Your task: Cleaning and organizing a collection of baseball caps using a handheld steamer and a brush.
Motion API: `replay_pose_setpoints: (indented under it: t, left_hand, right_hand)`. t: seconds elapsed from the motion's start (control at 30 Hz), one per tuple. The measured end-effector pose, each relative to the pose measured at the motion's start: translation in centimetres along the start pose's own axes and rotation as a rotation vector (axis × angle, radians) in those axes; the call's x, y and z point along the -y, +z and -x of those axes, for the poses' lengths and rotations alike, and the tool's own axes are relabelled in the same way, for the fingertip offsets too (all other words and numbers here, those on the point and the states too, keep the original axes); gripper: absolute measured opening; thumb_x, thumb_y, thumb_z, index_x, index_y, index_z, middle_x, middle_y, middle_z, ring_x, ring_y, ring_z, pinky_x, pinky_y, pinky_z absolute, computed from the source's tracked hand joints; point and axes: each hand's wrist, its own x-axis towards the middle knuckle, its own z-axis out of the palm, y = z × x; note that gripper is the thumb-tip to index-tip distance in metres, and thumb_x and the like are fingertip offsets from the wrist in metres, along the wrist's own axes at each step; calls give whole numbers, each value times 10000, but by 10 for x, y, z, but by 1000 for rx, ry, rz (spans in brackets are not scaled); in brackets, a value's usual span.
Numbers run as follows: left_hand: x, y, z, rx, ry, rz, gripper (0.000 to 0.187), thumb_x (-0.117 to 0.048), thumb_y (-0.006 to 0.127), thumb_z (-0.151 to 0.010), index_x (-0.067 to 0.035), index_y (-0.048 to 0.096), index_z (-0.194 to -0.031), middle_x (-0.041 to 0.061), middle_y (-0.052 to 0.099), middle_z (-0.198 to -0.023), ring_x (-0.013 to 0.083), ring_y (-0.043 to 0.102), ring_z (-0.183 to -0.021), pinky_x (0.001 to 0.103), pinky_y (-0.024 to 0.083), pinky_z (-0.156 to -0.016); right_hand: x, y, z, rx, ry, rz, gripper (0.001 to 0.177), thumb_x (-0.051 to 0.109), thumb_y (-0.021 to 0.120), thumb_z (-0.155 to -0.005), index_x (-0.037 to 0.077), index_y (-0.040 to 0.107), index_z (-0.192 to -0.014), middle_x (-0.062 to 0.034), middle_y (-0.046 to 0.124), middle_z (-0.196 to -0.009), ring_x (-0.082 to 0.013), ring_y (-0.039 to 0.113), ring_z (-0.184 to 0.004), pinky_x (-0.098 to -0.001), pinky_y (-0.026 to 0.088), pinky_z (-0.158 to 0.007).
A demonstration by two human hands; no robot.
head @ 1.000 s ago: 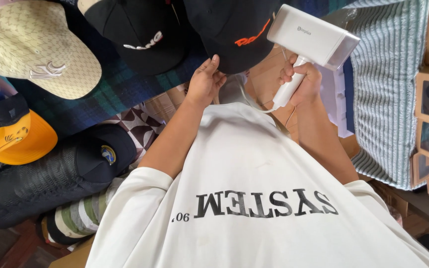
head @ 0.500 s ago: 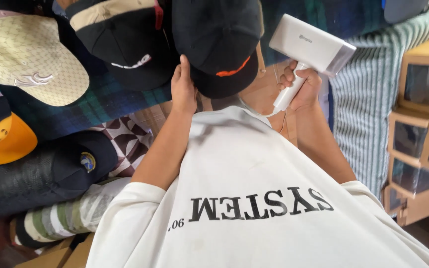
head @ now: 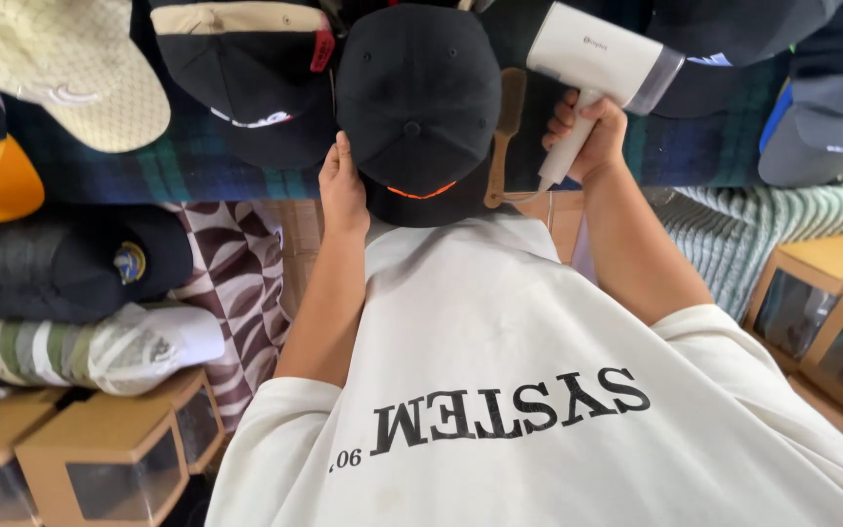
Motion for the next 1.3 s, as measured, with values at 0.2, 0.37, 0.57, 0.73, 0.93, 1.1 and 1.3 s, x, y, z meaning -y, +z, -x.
replay_pose_setpoints:
  t: [0.2, 0.37, 0.57, 0.73, 0.93, 1.1, 1.3]
  left_hand:
    - [11, -3, -4, -92, 183, -16, 264, -344, 587, -1025, -106, 636, -921, -46, 637, -836, 48, 547, -807, 217, 451, -752]
    - [-11, -3, 6, -108, 249, -90, 138, -241, 619, -1019, -116, 672, -1043, -41, 661, -915, 46, 549, -777, 204, 415, -648]
    - [-68, 9, 21, 7, 701, -298, 136, -178, 572, -1067, -91, 641, -1145, 29, 648, -1083, 122, 590, -1004, 258, 476, -897]
    - [-108, 46, 32, 334, 912, -521, 317, -364, 611, -1113, -159, 651, -1352, 64, 532, -1471, 214, 502, -1421, 363, 483, -1105]
    - [-102, 48, 19, 305, 784, -878, 469, -496, 588, -1094, -264, 498, -1491, 48, 505, -1496, 281, 536, -1403, 422, 511, -1132]
    - [-98, 9, 38, 379, 666, -643, 531, -460, 539, -1137, -249, 366, -1593, 70, 414, -1641, 219, 397, -1568, 389, 414, -1268]
    - [-37, -71, 22, 392, 246, -577, 629, -435, 578, -1029, -146, 399, -1558, -25, 697, -1262, 86, 628, -1111, 255, 460, -1028]
  right_hand:
    - [36, 11, -21, -63, 117, 234, 389, 257, 607, -564, 124, 630, -928, -58, 534, -709, -209, 473, -590, -328, 403, -585]
    - [57, 25, 24, -320, 52, 848, 307, 206, 541, -911, 102, 557, -1200, -98, 695, -1055, -218, 711, -951, -336, 583, -891]
    - [11, -23, 39, -357, -614, 1260, 397, 72, 633, -890, 98, 572, -1282, -40, 634, -1229, -152, 655, -963, -298, 501, -745]
    - [-68, 19, 47, -90, -402, 1278, 331, 174, 626, -942, 157, 555, -1265, -75, 622, -1173, -192, 656, -1010, -355, 507, -613]
    - [-109, 24, 16, -139, -619, 1567, 364, 65, 476, -796, 70, 633, -1125, -140, 635, -996, -340, 641, -866, -420, 488, -739]
    - [-54, -2, 23, -646, -1153, 1575, 356, 41, 787, -781, 182, 718, -1101, -126, 574, -1186, -369, 569, -1011, -457, 420, -864]
    - [-30, -10, 27, -616, -780, 1744, 595, -85, 715, -780, 228, 680, -1286, -88, 498, -1255, -334, 634, -1077, -412, 506, -916]
